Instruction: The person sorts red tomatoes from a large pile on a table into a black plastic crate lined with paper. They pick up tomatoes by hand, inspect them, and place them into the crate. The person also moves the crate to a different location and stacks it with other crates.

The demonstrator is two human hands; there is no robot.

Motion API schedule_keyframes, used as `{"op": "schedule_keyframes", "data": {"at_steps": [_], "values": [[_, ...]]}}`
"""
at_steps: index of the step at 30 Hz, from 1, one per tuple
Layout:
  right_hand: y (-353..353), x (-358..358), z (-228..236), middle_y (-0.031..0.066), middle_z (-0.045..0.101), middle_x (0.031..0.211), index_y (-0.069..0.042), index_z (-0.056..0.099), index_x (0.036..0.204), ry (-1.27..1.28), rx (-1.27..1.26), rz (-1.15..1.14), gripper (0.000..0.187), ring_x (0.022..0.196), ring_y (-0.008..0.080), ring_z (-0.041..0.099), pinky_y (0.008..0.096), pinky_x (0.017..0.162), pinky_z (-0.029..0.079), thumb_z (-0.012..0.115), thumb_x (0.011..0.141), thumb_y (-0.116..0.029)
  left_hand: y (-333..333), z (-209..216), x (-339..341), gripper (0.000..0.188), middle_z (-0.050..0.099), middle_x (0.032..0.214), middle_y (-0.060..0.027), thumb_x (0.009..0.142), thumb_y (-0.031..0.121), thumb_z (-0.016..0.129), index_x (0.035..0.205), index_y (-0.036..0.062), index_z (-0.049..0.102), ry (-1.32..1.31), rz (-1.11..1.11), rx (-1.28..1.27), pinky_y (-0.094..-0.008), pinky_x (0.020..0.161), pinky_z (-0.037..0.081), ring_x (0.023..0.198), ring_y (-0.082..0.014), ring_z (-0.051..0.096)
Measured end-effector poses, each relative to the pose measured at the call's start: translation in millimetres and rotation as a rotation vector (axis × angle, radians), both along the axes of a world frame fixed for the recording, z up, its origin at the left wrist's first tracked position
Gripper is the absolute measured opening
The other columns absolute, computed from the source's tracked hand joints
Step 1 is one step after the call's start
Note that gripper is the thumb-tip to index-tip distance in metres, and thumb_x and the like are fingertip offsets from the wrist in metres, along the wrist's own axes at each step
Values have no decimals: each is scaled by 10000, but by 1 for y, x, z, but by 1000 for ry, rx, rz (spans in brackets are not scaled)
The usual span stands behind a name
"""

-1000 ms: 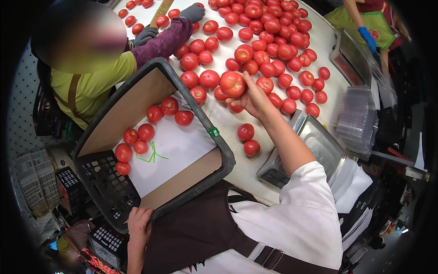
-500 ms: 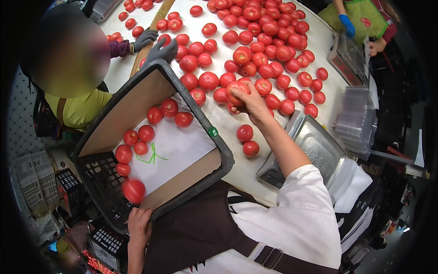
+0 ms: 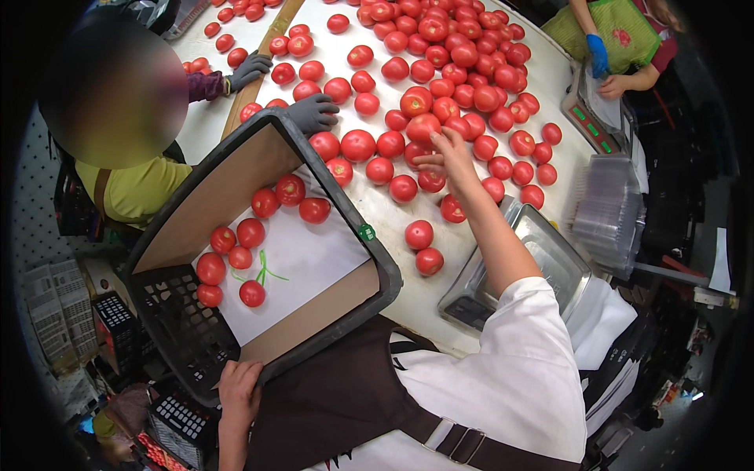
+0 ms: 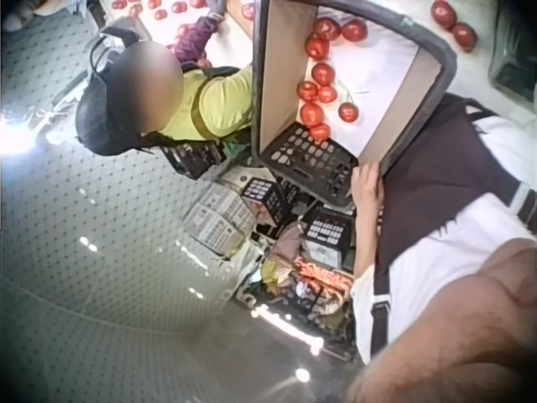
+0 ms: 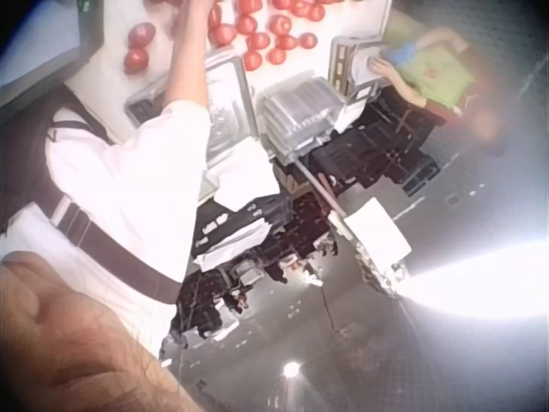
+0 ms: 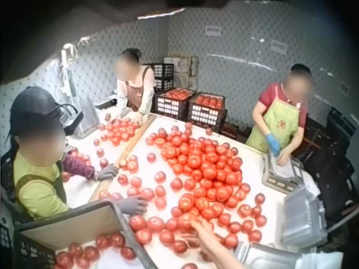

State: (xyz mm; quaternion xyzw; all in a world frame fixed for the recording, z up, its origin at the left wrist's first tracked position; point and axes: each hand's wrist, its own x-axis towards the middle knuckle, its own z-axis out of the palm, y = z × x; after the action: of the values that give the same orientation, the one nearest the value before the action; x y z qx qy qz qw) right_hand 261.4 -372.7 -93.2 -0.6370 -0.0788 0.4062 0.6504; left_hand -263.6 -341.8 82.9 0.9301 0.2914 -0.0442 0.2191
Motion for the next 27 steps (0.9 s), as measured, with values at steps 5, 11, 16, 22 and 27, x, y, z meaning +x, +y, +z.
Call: {"op": "schedule_keyframes", "data": {"at_steps": [5, 11, 16, 22, 27], "values": [[32, 29, -32, 177, 657, 847, 68, 257, 1384, -451, -454, 100, 818, 602, 219, 664, 313, 509, 535, 709, 812, -302, 2, 2, 1, 439, 655, 966, -92, 564, -87, 662, 989, 18, 627, 2, -4, -15, -381, 732, 475, 825, -295, 563], [94, 37, -34, 165, 634, 885, 33, 168, 1431, -160, -243, 123, 883, 632, 216, 661, 319, 474, 535, 714, 836, -325, 2, 2, 1, 423, 655, 955, -86, 568, -92, 660, 974, 21, 631, 0, 9, -11, -380, 733, 473, 826, -294, 566], [120, 24, -42, 203, 640, 975, 47, 323, 1350, -431, -46, 12, 678, 692, 196, 670, 315, 577, 547, 680, 877, -282, 3, 2, -1, 427, 651, 944, -79, 561, -86, 660, 972, 30, 637, -7, 7, 0, -378, 736, 474, 826, -287, 565], [64, -84, 98, 229, 599, 1218, -8, 378, 1414, -491, -29, 603, 840, 1057, 319, 631, 392, 912, 491, 698, 822, -510, 1, 3, -1, 428, 640, 938, -70, 564, -54, 665, 981, 38, 639, 1, -9, 10, -378, 741, 468, 845, -279, 562], [51, -121, 88, 301, 596, 1123, 12, 490, 1257, -644, -104, 765, 543, 1054, 420, 605, 455, 923, 470, 635, 834, -297, 0, 15, 1, 404, 639, 966, -86, 611, 5, 698, 1009, 40, 637, 33, 14, -31, -395, 777, 463, 900, -300, 570]]}}
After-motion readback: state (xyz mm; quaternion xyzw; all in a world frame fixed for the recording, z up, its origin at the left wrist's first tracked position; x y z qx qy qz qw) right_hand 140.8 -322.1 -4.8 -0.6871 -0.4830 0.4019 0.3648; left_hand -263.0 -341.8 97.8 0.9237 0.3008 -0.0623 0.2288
